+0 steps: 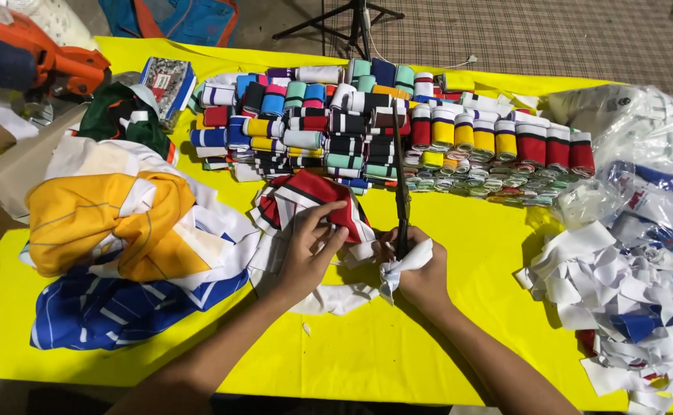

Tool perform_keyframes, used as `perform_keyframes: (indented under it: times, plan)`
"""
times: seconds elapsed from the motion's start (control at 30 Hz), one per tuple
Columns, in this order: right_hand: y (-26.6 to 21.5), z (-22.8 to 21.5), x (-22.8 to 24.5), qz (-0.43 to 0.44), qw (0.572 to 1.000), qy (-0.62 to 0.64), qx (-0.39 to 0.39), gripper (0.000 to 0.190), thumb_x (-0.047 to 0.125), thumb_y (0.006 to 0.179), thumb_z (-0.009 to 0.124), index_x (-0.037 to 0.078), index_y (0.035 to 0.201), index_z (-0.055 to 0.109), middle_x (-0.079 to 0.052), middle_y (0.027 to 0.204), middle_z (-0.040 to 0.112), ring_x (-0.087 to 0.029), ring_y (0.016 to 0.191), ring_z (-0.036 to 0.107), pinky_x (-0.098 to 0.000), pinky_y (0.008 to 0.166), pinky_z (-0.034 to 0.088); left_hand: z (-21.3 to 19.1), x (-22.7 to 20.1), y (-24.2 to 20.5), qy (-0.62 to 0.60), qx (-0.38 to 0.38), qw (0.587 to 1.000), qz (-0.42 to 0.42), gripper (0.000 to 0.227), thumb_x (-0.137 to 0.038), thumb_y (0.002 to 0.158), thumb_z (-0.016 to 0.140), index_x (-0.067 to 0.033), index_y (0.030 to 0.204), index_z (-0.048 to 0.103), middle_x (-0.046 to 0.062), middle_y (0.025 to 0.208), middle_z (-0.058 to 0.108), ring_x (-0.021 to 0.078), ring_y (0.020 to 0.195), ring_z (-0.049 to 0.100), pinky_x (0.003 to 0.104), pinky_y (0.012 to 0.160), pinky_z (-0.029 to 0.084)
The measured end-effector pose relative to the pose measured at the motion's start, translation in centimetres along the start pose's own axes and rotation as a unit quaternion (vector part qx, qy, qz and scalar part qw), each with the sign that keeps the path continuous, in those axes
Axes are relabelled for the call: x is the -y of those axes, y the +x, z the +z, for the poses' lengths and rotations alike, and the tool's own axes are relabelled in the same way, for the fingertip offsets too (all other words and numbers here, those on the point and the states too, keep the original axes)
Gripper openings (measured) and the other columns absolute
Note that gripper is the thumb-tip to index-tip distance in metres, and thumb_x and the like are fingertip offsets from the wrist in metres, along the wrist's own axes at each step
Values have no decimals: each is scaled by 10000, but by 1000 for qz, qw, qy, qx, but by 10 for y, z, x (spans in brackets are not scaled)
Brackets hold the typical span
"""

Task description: The person folds a piece of red and white fabric on a yellow table. They then use scissors to cut the folded fabric into smaller pieces. The person continues to cut the fabric while holding it with their left hand.

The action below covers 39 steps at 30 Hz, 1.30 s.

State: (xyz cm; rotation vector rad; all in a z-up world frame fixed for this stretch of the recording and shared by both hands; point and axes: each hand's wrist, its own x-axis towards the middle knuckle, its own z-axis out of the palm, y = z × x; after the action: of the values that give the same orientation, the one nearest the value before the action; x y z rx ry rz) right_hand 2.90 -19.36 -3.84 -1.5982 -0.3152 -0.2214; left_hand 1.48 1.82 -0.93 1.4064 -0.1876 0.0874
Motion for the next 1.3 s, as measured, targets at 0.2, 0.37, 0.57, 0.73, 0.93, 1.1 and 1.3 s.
perform_keyframes:
  times: [0.2, 0.37, 0.57, 0.73, 0.93, 1.1, 1.3]
  plan:
    - [-3, -6, -10, -7, 999, 35, 18, 397, 85, 655, 945, -30, 972, 736, -206, 798, 739, -288, 728, 747, -398, 753, 597, 0, -25, 1, -35, 40, 997, -49, 608, -188, 997, 639, -118, 1552, 401, 76, 1062, 644, 124, 1033, 585, 327, 1016, 456]
    - [-2, -2, 6, -7, 1000, 29, 10, 360, 27, 666, 915, -27, 969, 729, -192, 798, 740, -277, 754, 754, -382, 771, 600, -10, 5, 1, -10, -10, 1000, -20, 597, -212, 926, 745, -125, 1470, 514, 242, 1358, 553, 318, 1121, 688, 425, 1024, 523]
    - [-2, -6, -6, -17, 1000, 24, 8, 354, 63, 671, 927, -22, 960, 740, -195, 800, 748, -293, 744, 760, -402, 761, 609, 5, 5, -2, -38, -32, 998, 35, 578, -69, 870, 791, -55, 1408, 580, 183, 1305, 579, 245, 1068, 709, 390, 934, 589]
    - [2, -6, 3, -16, 999, 29, 7, 350, 43, 640, 936, -16, 928, 745, -166, 754, 736, -249, 702, 732, -375, 733, 598, 0, -9, 5, -72, 32, 996, 35, 679, -93, 900, 748, -46, 1498, 430, 189, 1234, 557, 241, 991, 728, 350, 857, 636]
    - [-1, -5, -2, -26, 1000, 8, -3, 305, 33, 664, 923, -14, 899, 734, -132, 718, 723, -190, 710, 683, -362, 709, 576, 7, -3, 5, 92, -13, 986, 140, 239, -85, 887, 753, -7, 1113, 758, 130, 836, 775, 132, 761, 739, 297, 658, 613]
    - [1, -8, 3, -1, 999, 32, 10, 319, 66, 657, 940, -7, 910, 759, -164, 725, 733, -254, 652, 714, -388, 703, 587, 2, -3, 6, 178, -32, 970, 166, 198, -64, 919, 668, -127, 988, 842, 56, 764, 798, 221, 730, 770, 302, 664, 588]
    - [-1, -4, -5, -12, 999, 38, 15, 289, 56, 664, 921, -6, 883, 743, -122, 678, 715, -199, 657, 687, -366, 684, 571, 0, -3, 5, 257, -40, 946, 193, 109, -181, 856, 791, -215, 947, 841, -25, 783, 801, 161, 760, 740, 272, 798, 534]
